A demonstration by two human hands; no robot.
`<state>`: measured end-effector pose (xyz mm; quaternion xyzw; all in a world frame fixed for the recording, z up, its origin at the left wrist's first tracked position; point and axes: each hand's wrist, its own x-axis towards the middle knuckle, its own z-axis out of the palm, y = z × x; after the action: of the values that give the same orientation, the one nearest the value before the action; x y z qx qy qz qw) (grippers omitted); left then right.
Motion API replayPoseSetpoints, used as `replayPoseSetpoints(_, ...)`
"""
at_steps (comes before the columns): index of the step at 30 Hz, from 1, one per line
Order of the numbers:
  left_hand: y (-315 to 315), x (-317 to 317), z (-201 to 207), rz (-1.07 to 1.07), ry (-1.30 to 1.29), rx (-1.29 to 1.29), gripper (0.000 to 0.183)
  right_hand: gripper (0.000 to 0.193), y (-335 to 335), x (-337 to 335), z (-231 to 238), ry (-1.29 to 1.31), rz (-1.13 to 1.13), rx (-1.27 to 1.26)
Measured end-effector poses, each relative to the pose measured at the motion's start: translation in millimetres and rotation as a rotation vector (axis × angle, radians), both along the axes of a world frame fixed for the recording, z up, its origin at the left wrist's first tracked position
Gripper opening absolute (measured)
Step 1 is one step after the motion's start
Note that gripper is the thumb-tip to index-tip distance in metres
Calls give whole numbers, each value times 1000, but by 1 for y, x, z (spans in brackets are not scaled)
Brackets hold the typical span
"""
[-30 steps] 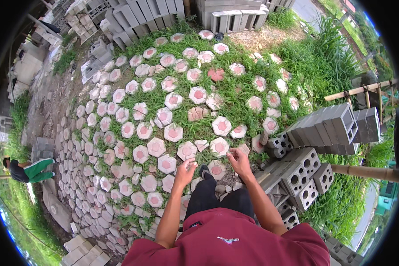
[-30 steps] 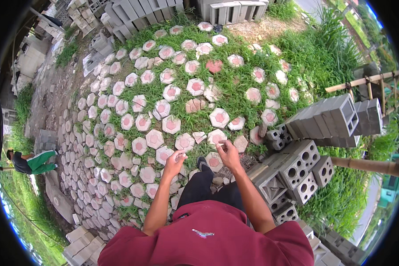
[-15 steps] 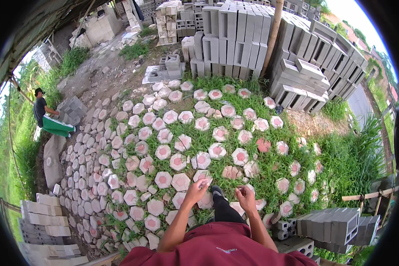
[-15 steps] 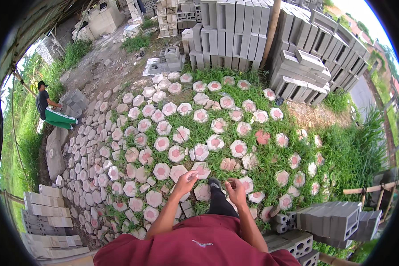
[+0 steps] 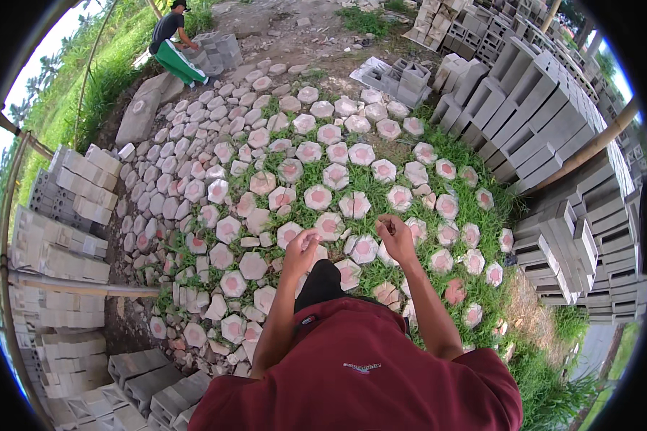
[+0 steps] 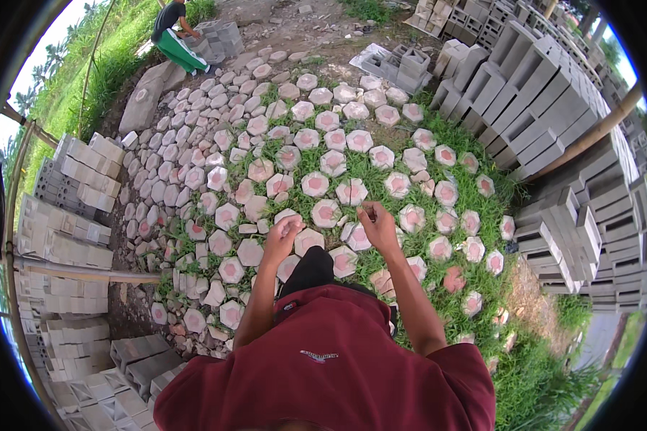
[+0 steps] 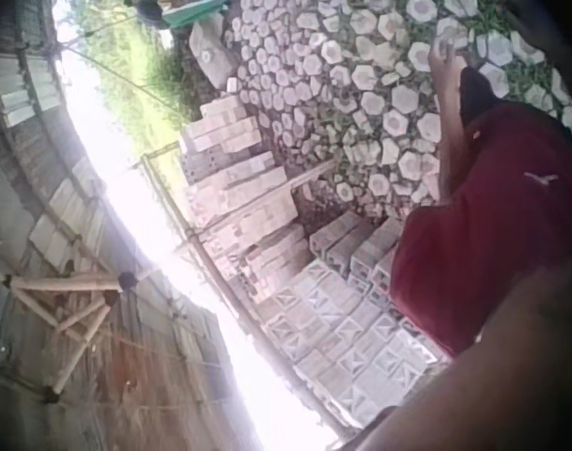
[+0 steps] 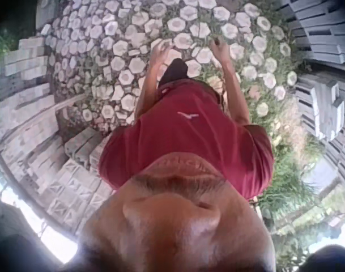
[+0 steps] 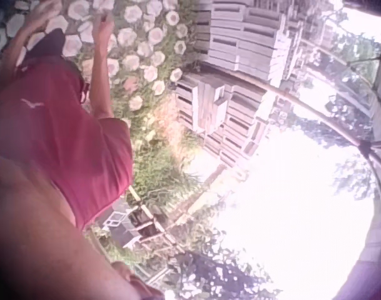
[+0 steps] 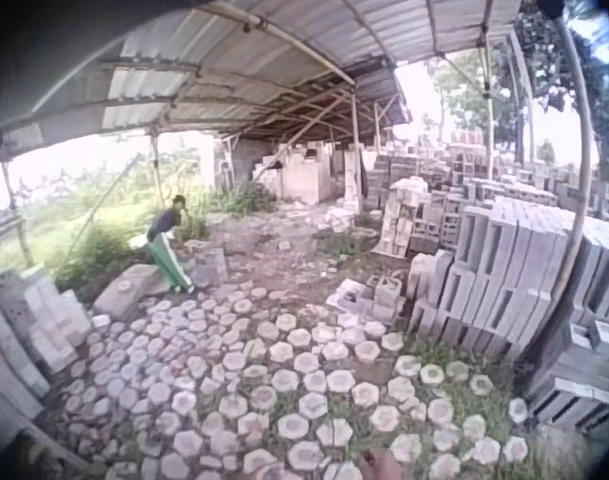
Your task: The person picks up concrete blocks and stacks them on top of other concrete blocks in an outdoor area.
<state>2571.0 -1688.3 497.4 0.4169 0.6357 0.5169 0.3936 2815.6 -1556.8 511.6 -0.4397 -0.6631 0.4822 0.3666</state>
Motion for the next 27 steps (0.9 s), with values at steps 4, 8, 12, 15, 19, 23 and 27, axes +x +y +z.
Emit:
replayPoseSetpoints(4,27,-17,-20,139,-140,-18,27,26,45,-45,-9,-11,47,12)
replayPoseSetpoints(8,85,-44,-24,202,-117,-21,29,27,88,-80,-6,-55,76,14)
replayPoseSetpoints(12,176,-79,-26,204,-4,-1,32,28,158,-104,0,-65,68,26)
replayPoseSetpoints(15,244,-107,-21,196,102,-6,36,27,217,-119,-15,-105,57,19)
replayPoseSetpoints(19,303,-147,4,243,42,40,37,28,281,-156,-7,-145,152,26)
replayPoseSetpoints(23,335,-177,22,227,73,43,37,28,330,-199,-8,-106,168,-45)
replayPoseSetpoints(27,363,-202,27,286,61,68,35,27,369,-240,-4,-88,214,-47)
